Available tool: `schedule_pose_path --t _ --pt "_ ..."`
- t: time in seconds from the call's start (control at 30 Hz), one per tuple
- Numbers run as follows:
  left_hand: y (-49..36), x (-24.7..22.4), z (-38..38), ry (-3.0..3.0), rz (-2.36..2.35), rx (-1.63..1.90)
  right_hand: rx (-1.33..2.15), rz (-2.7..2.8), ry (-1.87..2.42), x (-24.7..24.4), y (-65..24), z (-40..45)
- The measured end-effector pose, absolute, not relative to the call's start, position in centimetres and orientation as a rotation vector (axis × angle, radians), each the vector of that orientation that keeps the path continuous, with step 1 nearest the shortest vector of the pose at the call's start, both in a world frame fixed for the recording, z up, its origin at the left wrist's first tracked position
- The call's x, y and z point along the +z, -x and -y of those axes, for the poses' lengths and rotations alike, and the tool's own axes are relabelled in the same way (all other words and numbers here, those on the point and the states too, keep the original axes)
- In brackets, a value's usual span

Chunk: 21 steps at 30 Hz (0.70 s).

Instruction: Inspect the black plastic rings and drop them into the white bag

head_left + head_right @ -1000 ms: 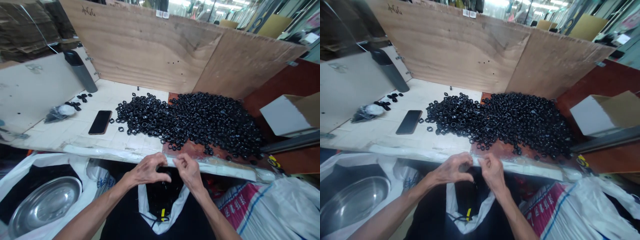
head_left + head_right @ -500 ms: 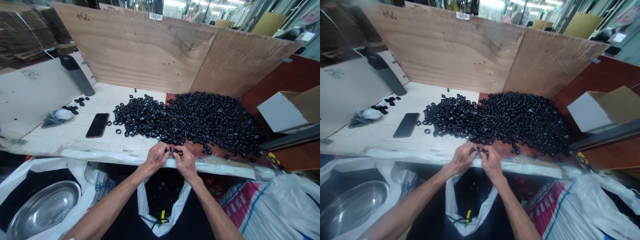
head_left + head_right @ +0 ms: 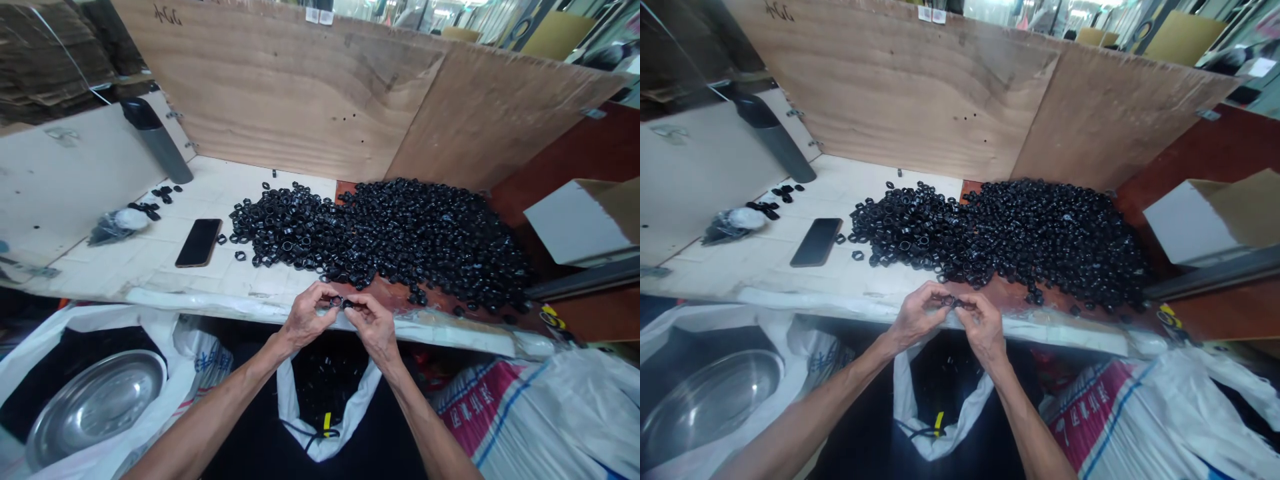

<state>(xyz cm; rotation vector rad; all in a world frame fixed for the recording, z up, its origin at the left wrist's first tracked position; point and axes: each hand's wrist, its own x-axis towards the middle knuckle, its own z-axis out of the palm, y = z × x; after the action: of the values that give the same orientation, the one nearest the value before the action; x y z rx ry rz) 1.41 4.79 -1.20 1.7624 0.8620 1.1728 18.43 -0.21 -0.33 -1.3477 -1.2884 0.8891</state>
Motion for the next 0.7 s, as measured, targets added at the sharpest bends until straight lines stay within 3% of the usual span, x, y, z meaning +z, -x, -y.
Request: schedule_pose_path --t 0.23,0.5,0.7 --pt "-1.1 -1.4 -4.5 -1.910 -0.843 1.194 0.944 1.180 1.325 -0.5 -18.3 0.5" --pt "-0.8 -0.9 -4.0 -1.870 -0.805 1.143 0.570 1.492 1.310 0.8 -18.0 0.8" --pt "-0.7 -0.4 -3.6 -1.807 -0.732 1.151 0.490 1.609 1.303 1.3 -17.9 0.9"
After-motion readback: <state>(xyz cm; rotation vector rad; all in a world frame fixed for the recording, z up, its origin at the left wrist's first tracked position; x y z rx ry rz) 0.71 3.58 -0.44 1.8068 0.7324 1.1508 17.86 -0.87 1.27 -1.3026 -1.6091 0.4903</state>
